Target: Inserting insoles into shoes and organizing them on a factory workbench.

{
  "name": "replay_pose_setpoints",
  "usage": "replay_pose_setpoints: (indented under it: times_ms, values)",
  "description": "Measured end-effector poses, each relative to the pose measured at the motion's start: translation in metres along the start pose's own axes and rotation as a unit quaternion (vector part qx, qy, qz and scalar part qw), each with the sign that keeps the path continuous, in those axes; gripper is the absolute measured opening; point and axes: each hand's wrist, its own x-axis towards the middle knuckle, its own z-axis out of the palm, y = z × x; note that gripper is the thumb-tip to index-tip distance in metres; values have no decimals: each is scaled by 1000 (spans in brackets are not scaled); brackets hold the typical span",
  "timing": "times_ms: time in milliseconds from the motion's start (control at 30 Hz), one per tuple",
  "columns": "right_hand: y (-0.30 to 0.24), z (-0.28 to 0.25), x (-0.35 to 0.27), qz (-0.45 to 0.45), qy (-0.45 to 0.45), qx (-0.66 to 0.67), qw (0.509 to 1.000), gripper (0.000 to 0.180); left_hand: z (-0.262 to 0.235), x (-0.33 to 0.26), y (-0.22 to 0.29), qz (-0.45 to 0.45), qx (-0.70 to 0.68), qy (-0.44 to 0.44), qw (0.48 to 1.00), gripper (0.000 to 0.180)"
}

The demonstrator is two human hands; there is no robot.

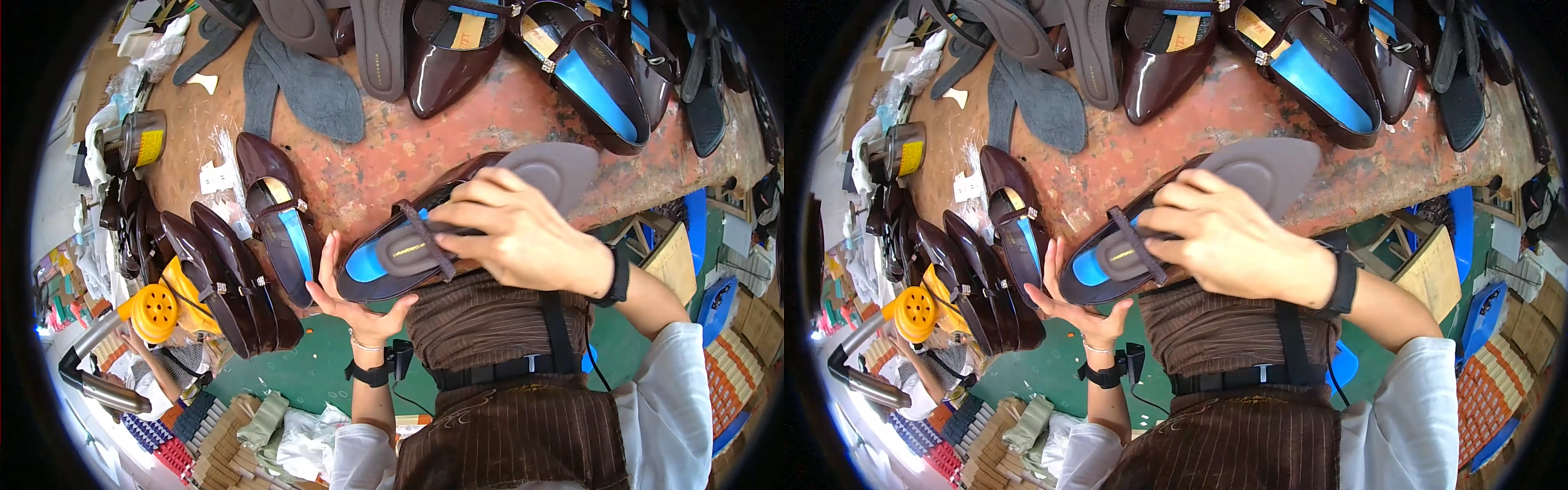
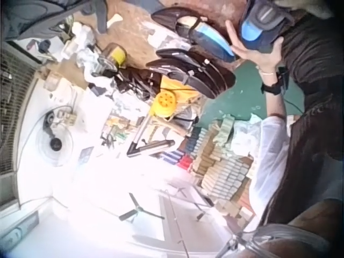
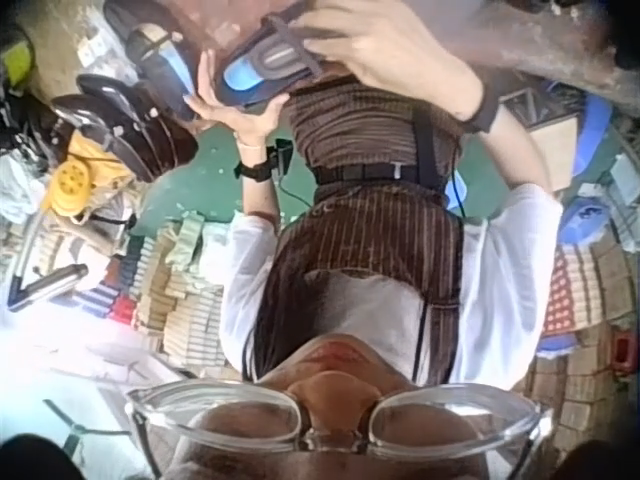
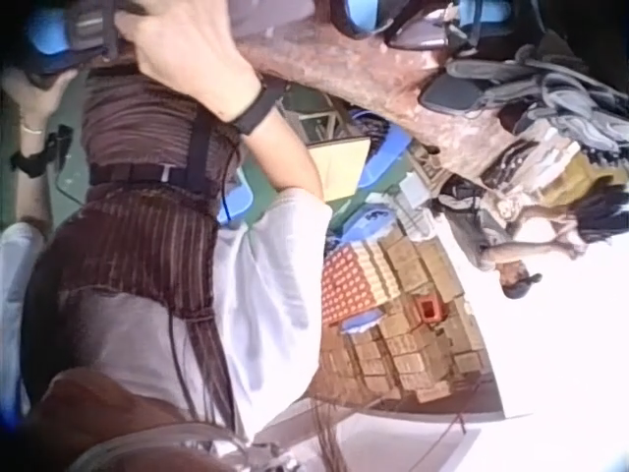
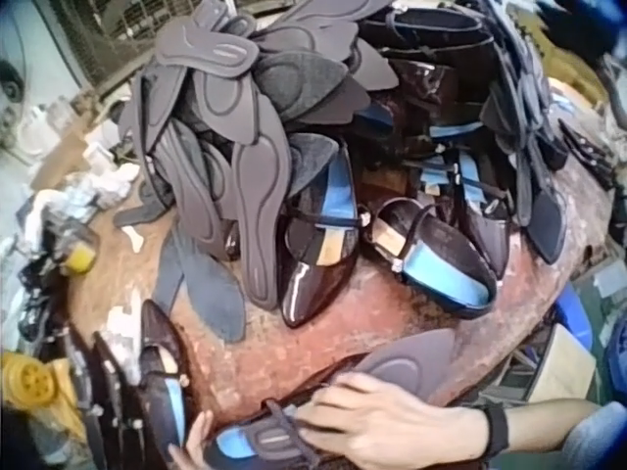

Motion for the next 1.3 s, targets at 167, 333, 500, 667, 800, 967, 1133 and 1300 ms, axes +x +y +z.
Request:
replay_pose_setpoints:
  times_ms: [167,333,500,667,800,967,1133,1300]
  values:
    - [-4,26,13,12,-16,43,999,31,1,-3,-1,9,3,14,1000,138]
    - [-9,30,19,21,-24,66,997,33,-2,-5,-4,5,-14,13,1000,140]
    - [-16,42,26,17,-48,70,996,36,-2,-8,-7,4,-32,17,999,142]
    - [-16,45,30,22,-71,32,997,36,-5,-6,-7,10,-36,-5,999,142]
    - [-22,45,32,-1,-113,-16,993,39,-2,-9,-12,3,-91,5,996,134]
    - [-10,70,49,-143,-191,91,967,48,-10,-3,-12,-29,-136,19,990,97]
    - [-27,76,46,-68,-165,-1,984,41,-9,5,-11,-50,-93,-23,994,47]
    - [-38,41,12,10,-143,-168,975,33,-13,5,-5,-71,-85,-3,994,21]
